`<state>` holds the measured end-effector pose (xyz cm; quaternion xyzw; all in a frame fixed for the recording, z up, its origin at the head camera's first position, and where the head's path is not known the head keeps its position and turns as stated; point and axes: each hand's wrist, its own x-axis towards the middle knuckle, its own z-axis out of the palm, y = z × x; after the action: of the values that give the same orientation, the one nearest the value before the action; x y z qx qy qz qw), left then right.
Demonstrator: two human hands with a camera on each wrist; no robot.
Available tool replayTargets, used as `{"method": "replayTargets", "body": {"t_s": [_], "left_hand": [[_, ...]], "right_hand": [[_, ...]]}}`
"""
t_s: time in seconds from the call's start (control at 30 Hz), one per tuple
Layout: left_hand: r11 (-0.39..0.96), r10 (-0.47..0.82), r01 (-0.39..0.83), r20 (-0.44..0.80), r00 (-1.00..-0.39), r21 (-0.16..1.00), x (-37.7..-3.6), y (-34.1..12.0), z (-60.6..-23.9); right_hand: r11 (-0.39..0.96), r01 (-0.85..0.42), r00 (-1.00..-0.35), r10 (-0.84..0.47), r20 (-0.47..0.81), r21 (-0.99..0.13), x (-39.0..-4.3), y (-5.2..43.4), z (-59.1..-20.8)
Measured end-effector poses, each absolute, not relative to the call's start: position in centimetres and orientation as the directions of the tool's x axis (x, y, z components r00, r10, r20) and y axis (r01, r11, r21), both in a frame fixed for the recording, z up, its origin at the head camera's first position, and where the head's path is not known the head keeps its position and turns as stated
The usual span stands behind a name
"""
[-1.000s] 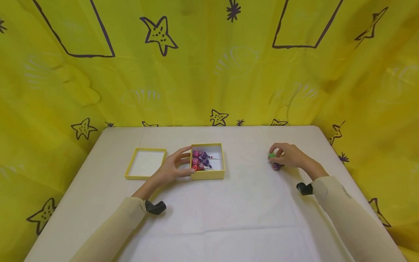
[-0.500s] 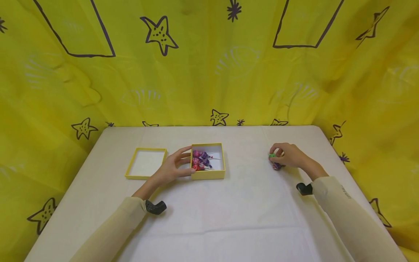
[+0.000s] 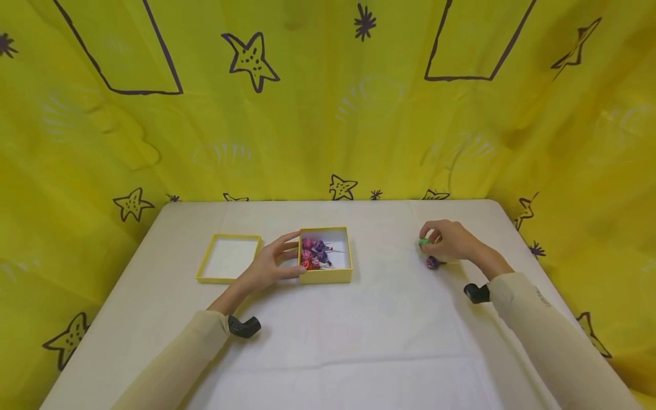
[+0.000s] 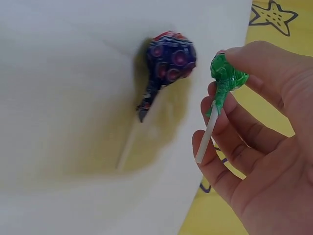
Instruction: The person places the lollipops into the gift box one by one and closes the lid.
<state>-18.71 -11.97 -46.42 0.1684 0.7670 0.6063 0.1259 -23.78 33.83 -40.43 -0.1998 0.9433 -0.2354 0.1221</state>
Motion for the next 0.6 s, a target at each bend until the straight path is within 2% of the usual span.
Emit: {"method": "replayTargets", "body": {"t_s": [0.6], "left_hand": [[0.205, 0.412, 0.101, 0.008, -0.911, 0.974, -18.7, -12.0, -46.5]], "right_hand": [[0.743, -0.464, -0.835, -0.548, -0.042, -0.482, -24.8, 30.4, -34.6]]}}
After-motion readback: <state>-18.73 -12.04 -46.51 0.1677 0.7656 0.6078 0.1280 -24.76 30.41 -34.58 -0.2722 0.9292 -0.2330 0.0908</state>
